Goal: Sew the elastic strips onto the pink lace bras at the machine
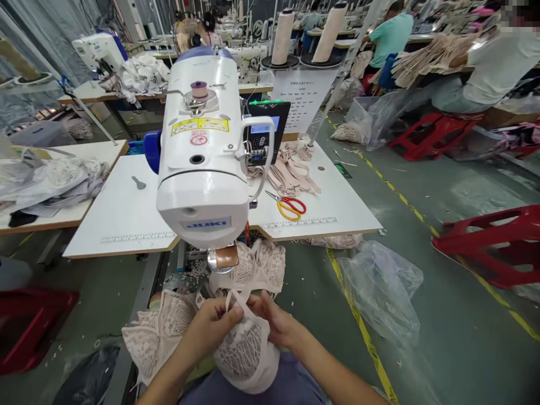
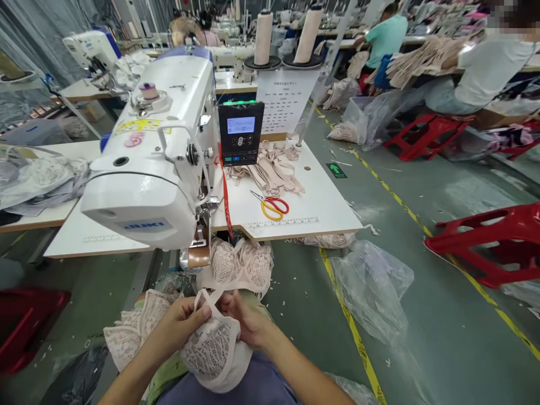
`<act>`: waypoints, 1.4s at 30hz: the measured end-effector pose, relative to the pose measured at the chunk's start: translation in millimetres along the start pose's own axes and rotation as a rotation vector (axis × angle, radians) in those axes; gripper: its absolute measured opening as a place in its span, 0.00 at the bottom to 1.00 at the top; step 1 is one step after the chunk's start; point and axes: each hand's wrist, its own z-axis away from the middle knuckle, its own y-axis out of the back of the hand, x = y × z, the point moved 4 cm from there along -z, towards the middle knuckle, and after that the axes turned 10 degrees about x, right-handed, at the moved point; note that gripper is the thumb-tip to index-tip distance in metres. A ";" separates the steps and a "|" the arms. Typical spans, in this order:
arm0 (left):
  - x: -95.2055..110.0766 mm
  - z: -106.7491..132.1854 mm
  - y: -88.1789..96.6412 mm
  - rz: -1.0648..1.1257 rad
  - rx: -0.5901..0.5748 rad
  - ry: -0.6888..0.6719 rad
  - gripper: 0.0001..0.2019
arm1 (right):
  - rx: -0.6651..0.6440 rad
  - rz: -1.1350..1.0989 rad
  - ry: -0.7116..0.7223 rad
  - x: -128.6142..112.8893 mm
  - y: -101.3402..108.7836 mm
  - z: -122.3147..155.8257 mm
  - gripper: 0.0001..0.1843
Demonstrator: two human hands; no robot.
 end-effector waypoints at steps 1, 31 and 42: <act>3.2 -0.2 -2.5 -0.031 0.008 -0.028 0.22 | 0.011 0.017 -0.031 8.1 -8.6 -0.3 0.34; 26.6 4.5 17.3 -0.662 0.353 -0.638 0.19 | 0.122 0.464 0.188 -103.3 -16.0 -21.2 0.20; 66.2 -9.3 45.1 -0.464 0.370 -0.304 0.18 | 0.352 1.070 0.728 -157.8 -34.5 -69.1 0.10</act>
